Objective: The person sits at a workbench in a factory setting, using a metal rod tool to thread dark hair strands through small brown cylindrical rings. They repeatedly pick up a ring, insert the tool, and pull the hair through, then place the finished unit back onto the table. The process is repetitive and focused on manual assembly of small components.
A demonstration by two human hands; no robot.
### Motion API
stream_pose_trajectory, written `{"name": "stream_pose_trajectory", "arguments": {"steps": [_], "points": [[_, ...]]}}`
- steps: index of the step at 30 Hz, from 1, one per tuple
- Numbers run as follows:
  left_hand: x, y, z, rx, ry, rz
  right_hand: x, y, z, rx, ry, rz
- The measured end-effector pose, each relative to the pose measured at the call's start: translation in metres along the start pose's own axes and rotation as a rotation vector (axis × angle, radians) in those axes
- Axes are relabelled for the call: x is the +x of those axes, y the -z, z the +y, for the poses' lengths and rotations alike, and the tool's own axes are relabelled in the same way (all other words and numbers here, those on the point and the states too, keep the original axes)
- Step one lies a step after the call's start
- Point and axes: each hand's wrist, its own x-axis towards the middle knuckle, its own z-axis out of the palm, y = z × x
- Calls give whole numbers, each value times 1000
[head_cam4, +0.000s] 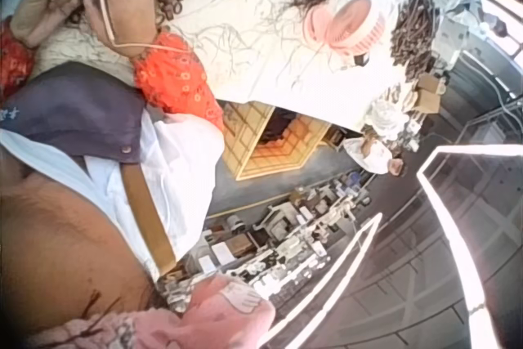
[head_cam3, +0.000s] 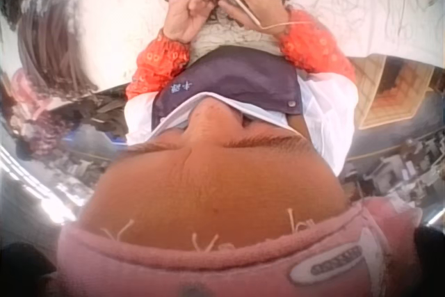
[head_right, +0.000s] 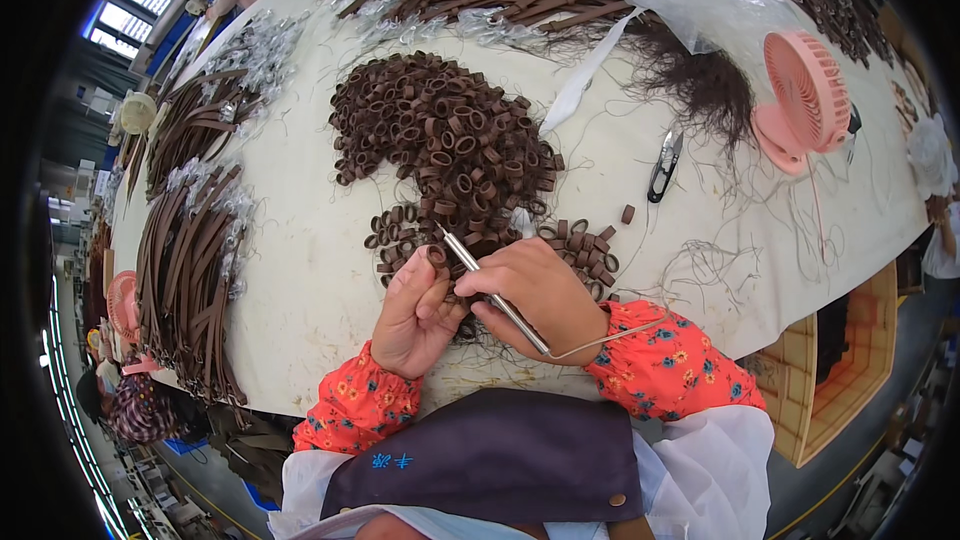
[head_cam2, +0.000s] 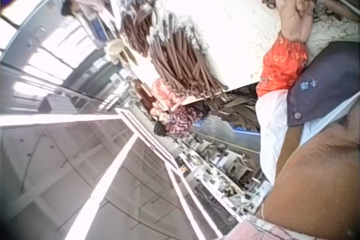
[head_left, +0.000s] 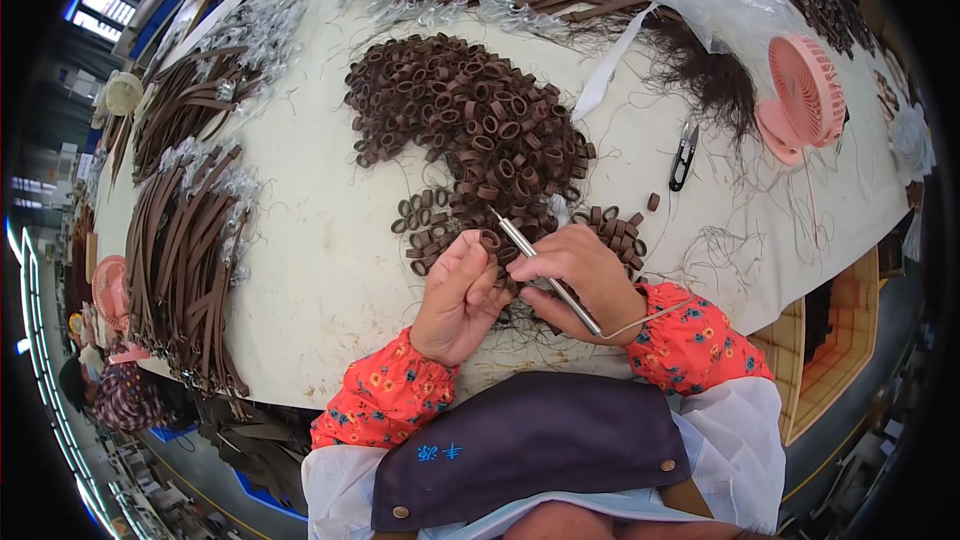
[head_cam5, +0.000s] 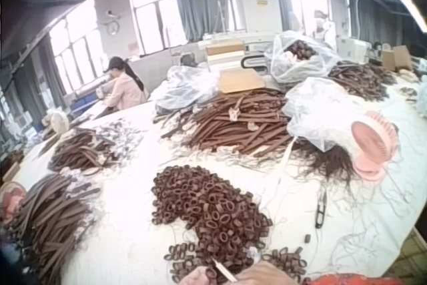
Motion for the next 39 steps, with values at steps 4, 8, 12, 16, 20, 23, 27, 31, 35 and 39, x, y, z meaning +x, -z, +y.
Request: {"name": "stream_pose_trajectory", "arguments": {"steps": [4,8,12,16,20,23,27,31,35,39], "points": [[0,-1,-2,22,-26,-7,-1,-1,0,-9,-7,-5],[-1,0,-5,59,-47,20,0,0,-5,53,-65,-28],[-3,5,-3,415,-188,74,0,5,-4,102,-96,34],[4,10,-2,1190,-761,125,4,14,-6,45,-130,105],[-4,1,0,1025,-601,-11,5,17,-6,-21,-62,108],[-7,-4,-11,906,-473,-39,5,18,-7,-33,-27,90],[-9,2,-11,1063,-453,-13,5,17,-8,-18,-13,96],[-7,-1,-5,1276,-666,-79,6,16,-7,23,-9,79],[-7,0,-15,810,-407,-104,5,15,-8,7,-4,66],[-9,0,-15,713,-308,-124,2,12,-7,-4,4,18]]}}
